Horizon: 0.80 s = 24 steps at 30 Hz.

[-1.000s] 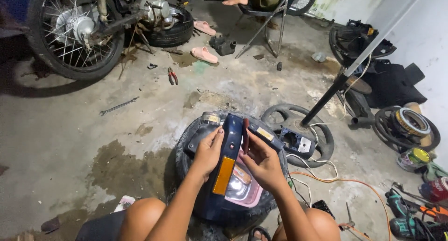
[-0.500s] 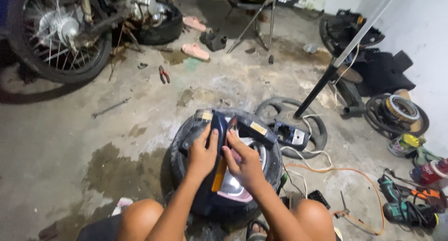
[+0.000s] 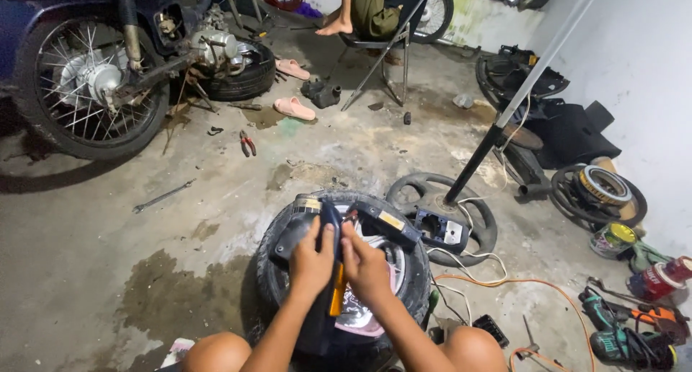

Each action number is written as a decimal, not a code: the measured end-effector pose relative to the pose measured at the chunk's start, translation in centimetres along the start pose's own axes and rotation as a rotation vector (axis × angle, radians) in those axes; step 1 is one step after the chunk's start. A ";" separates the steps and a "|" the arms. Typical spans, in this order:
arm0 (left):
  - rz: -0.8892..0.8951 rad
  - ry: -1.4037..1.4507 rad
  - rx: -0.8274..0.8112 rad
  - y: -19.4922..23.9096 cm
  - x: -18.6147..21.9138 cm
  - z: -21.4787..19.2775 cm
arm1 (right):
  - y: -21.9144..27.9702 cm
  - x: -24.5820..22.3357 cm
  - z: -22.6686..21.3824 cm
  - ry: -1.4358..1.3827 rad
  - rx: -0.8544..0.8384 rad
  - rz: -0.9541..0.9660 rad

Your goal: The person sits on the floor and sands a dark blue motorcycle part using a sanding block. The part is held in the left hand while the right hand moves the sanding block back and forth across its surface.

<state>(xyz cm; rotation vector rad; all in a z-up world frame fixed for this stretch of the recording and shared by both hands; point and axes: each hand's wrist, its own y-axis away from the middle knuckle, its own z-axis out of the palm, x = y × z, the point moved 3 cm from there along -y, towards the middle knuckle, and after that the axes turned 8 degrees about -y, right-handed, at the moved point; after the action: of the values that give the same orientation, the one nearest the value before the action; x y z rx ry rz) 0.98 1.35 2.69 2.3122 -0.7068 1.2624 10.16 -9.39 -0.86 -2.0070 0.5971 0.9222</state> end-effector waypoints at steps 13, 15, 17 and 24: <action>0.082 0.120 0.079 -2.2 -2.9 3.1 | -0.2 -3.1 -0.9 -0.057 0.016 -0.059; 0.139 0.072 0.041 0.0 -1.2 2.1 | -1.7 -1.7 -0.9 -0.177 0.066 0.118; 0.148 0.069 0.051 -0.1 -0.8 1.5 | -0.8 -3.0 -0.9 -0.152 0.058 0.091; 0.192 0.085 0.053 1.1 0.3 0.2 | -1.2 -0.5 -0.7 -0.111 0.069 0.049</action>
<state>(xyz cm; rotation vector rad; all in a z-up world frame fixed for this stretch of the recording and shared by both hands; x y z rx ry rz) 0.53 0.33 2.95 2.2606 -0.8924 1.4712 10.94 -9.34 0.39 -1.8740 0.6099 1.0216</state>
